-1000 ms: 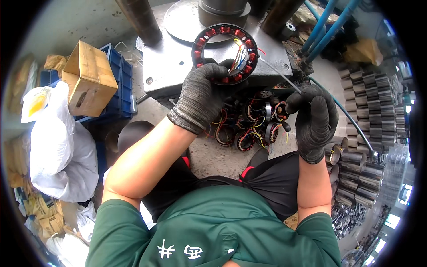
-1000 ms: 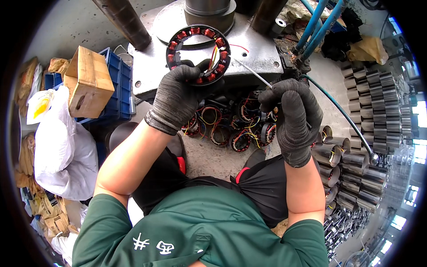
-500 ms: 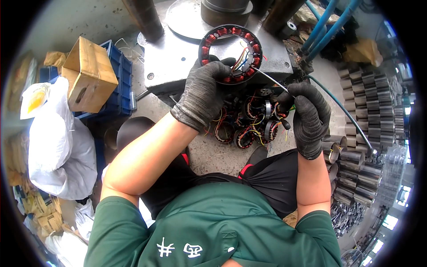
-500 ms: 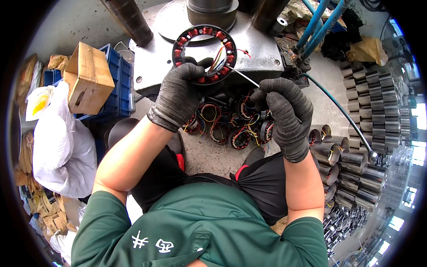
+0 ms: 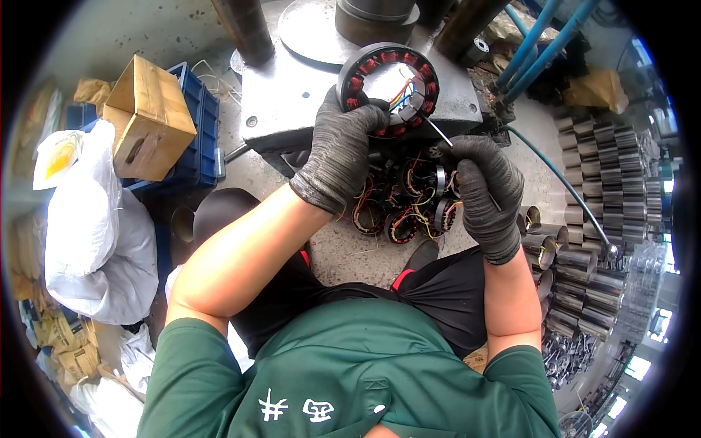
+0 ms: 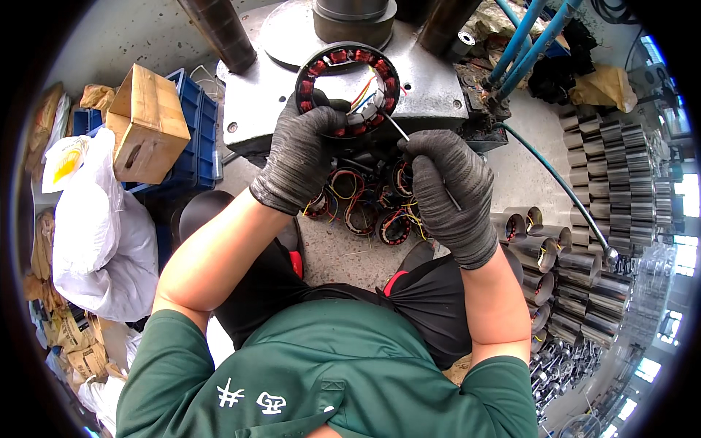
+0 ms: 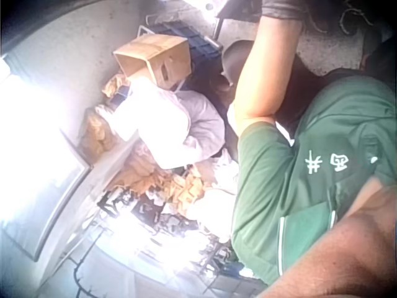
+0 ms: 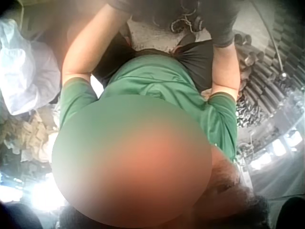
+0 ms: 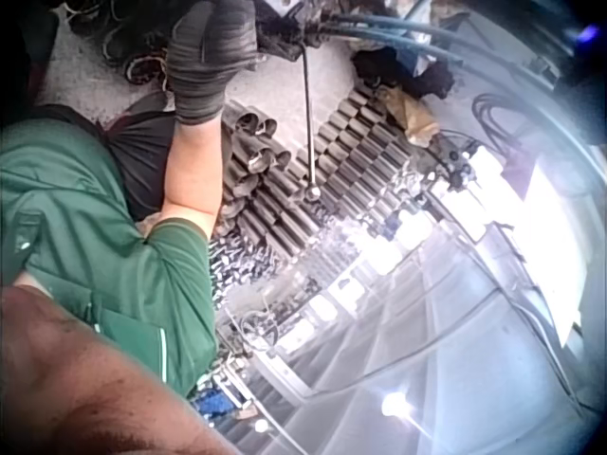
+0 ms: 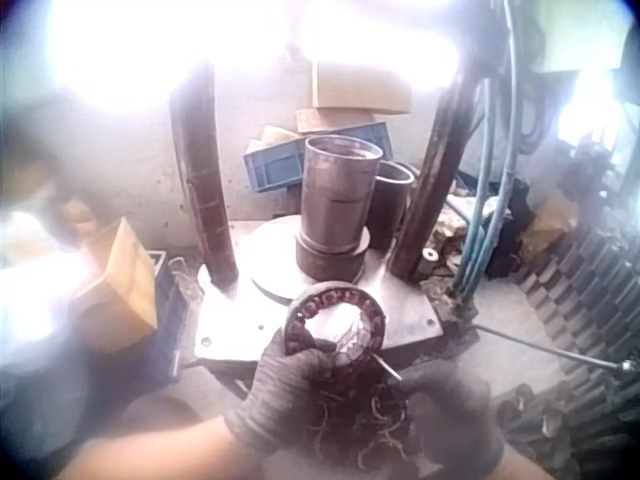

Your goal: The person places a metal casing into a hydraulic press, inserts a wired stator core into the casing, adjusts the wiring with a small tool, and places a metal cover onto the motor assembly.

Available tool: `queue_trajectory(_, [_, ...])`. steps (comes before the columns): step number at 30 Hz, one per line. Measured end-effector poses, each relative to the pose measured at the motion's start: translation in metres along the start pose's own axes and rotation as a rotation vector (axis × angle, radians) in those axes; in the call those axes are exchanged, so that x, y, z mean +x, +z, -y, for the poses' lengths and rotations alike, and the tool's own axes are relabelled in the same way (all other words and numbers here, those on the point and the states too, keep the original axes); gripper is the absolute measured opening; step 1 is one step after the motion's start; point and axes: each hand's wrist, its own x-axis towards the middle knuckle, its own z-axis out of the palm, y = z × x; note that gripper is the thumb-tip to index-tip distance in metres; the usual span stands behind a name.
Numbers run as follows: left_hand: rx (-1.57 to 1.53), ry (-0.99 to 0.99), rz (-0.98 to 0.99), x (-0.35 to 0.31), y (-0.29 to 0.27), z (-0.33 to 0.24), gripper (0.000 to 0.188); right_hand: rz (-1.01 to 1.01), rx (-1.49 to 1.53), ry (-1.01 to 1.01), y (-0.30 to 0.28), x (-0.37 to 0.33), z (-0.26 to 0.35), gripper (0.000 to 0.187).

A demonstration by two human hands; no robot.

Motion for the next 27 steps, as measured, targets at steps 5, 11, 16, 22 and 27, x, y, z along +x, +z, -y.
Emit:
queue_trajectory(5, [0.147, 0.051, -0.038, -0.002, 0.002, -0.001, 0.042, 0.047, -0.187, -0.104, 0.006, 0.004, 0.010, 0.017])
queue_trajectory(11, [0.350, 0.125, 0.020, -0.012, 0.011, 0.005, 0.049, 0.088, -0.464, -0.209, 0.016, 0.008, 0.009, 0.016])
queue_trajectory(16, [0.102, -0.005, 0.006, -0.017, 0.015, 0.004, 0.047, 0.112, -0.360, -0.162, 0.002, 0.006, 0.016, 0.015])
queue_trajectory(22, [-0.128, -0.245, 0.049, -0.002, -0.002, -0.003, 0.023, 0.059, 0.127, 0.143, -0.023, -0.008, 0.017, 0.021])
queue_trajectory(27, [-0.250, -0.189, -0.014, -0.003, 0.001, -0.005, 0.015, -0.127, 0.568, 0.330, -0.023, -0.004, 0.010, 0.039])
